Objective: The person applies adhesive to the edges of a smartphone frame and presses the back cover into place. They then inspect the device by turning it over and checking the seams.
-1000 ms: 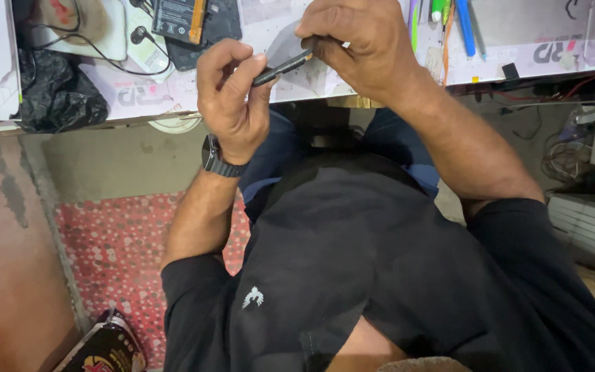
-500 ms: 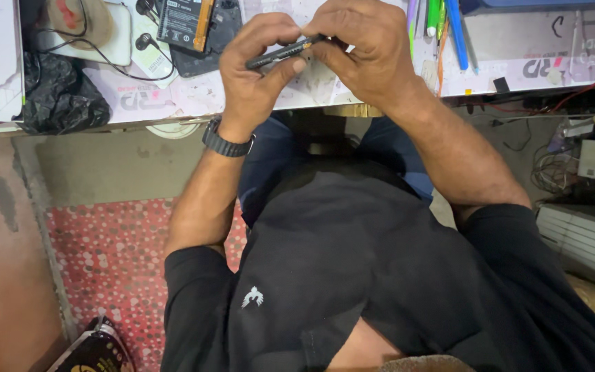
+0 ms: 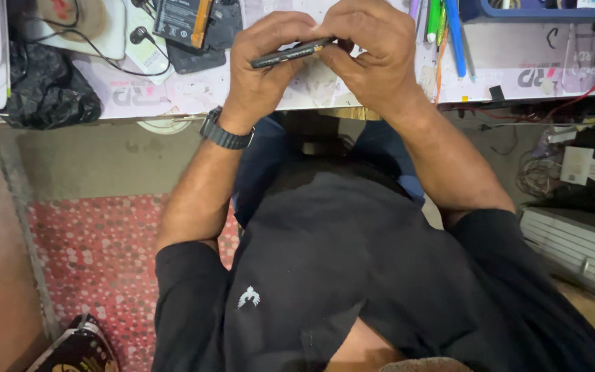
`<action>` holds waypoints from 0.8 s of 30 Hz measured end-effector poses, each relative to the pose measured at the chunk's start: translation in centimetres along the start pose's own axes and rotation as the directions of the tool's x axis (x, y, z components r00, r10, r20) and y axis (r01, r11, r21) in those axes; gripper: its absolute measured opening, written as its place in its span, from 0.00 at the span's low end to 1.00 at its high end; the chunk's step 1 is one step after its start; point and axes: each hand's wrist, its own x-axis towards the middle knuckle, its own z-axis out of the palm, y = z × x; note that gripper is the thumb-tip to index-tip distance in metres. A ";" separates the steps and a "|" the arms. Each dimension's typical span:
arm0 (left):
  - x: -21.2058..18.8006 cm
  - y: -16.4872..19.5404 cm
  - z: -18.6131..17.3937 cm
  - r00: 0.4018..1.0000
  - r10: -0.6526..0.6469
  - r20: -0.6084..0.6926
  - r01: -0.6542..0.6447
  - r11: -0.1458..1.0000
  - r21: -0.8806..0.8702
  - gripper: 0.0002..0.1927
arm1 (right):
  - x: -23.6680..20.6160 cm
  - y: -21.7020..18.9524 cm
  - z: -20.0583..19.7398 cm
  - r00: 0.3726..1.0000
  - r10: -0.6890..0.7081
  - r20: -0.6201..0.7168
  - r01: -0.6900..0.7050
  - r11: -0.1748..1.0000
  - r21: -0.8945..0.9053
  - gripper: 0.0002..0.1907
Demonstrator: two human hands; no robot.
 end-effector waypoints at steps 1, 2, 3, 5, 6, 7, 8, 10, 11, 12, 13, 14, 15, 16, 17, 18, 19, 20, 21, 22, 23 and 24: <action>0.0 0.0 0.0 1.000 0.017 0.009 -0.017 1.000 0.011 0.14 | -0.2 0.0 0.0 1.000 0.018 -0.005 -0.018 1.000 0.005 0.16; 0.0 -0.1 0.0 1.000 0.025 0.010 -0.025 0.999 0.022 0.15 | -0.3 0.1 0.0 1.000 0.014 -0.011 -0.014 1.000 0.005 0.15; 0.0 -0.1 0.1 0.999 0.033 0.012 -0.034 0.999 0.033 0.16 | -0.3 0.2 0.0 1.000 0.009 -0.017 -0.009 1.000 0.005 0.15; -0.1 -0.2 0.3 0.998 0.055 0.010 -0.055 0.997 0.049 0.16 | -0.3 0.3 0.0 1.000 0.005 -0.025 -0.005 1.000 -0.007 0.15; -0.1 -0.2 0.3 0.998 0.065 0.007 -0.065 0.996 0.053 0.15 | -0.3 0.4 -0.1 1.000 0.008 -0.025 -0.008 1.000 -0.017 0.15; -0.1 -0.3 0.4 0.997 0.075 0.003 -0.075 0.996 0.057 0.15 | -0.3 0.5 -0.1 1.000 0.010 -0.026 -0.010 1.000 -0.027 0.14; -0.2 -0.3 0.5 0.997 0.081 -0.001 -0.081 0.995 0.054 0.15 | -0.3 0.5 -0.1 1.000 0.006 -0.028 -0.008 0.999 -0.041 0.14; -0.3 -0.3 0.6 0.995 0.095 -0.010 -0.094 0.994 0.051 0.15 | -0.4 0.5 -0.1 0.999 -0.004 -0.033 0.002 0.998 -0.070 0.14; -0.3 -0.3 0.6 0.996 0.092 -0.015 -0.091 0.994 0.064 0.15 | -0.5 0.6 -0.1 0.999 -0.006 -0.039 0.003 0.997 -0.074 0.14; -0.4 -0.2 0.6 0.996 0.090 -0.019 -0.088 0.993 0.076 0.15 | -0.6 0.6 0.0 0.999 -0.007 -0.046 0.004 0.997 -0.078 0.14; -0.4 -0.2 0.5 0.996 0.088 -0.022 -0.086 0.992 0.089 0.15 | -0.6 0.6 0.1 0.998 -0.010 -0.054 0.006 0.997 -0.082 0.14; -0.3 -0.2 0.5 0.996 0.091 -0.023 -0.089 0.991 0.098 0.15 | -0.6 0.7 0.1 0.998 0.003 -0.056 -0.007 0.997 -0.073 0.15; -0.3 -0.2 0.4 0.995 0.094 -0.022 -0.091 0.990 0.107 0.14 | -0.7 0.7 0.2 0.998 0.017 -0.058 -0.021 0.998 -0.065 0.15; -0.3 -0.1 0.4 0.995 0.096 -0.020 -0.093 0.989 0.116 0.14 | -0.7 0.6 0.2 0.998 0.032 -0.061 -0.035 0.998 -0.056 0.16; -0.3 0.0 0.3 0.996 0.092 -0.024 -0.088 0.989 0.116 0.14 | -0.7 0.6 0.3 0.997 0.032 -0.075 -0.035 0.998 -0.044 0.17; -0.3 0.0 0.3 0.996 0.088 -0.028 -0.085 0.990 0.114 0.14 | -0.6 0.5 0.4 0.995 0.032 -0.090 -0.035 0.999 -0.033 0.18; -0.2 0.1 0.3 0.996 0.086 -0.032 -0.082 0.990 0.113 0.13 | -0.6 0.4 0.5 0.994 0.030 -0.104 -0.033 0.999 -0.022 0.19; -0.2 0.1 0.3 0.996 0.089 -0.033 -0.085 0.991 0.103 0.13 | -0.6 0.3 0.6 0.994 0.040 -0.106 -0.041 0.999 -0.009 0.19; -0.2 0.1 0.3 0.995 0.090 -0.035 -0.087 0.992 0.094 0.12 | -0.7 0.3 0.7 0.993 0.049 -0.109 -0.049 0.999 0.004 0.19; -0.3 0.1 0.3 0.995 0.091 -0.036 -0.088 0.993 0.084 0.12 | -0.8 0.4 0.9 0.992 0.059 -0.112 -0.058 0.998 0.018 0.19; -0.3 0.1 0.2 0.995 0.089 -0.035 -0.086 0.993 0.078 0.11 | -1.0 0.5 1.0 0.992 0.060 -0.110 -0.059 0.998 0.019 0.19; -0.4 -0.1 0.2 0.996 0.086 -0.032 -0.084 0.994 0.072 0.11 | -1.2 0.8 1.0 0.992 0.062 -0.109 -0.060 0.998 0.018 0.18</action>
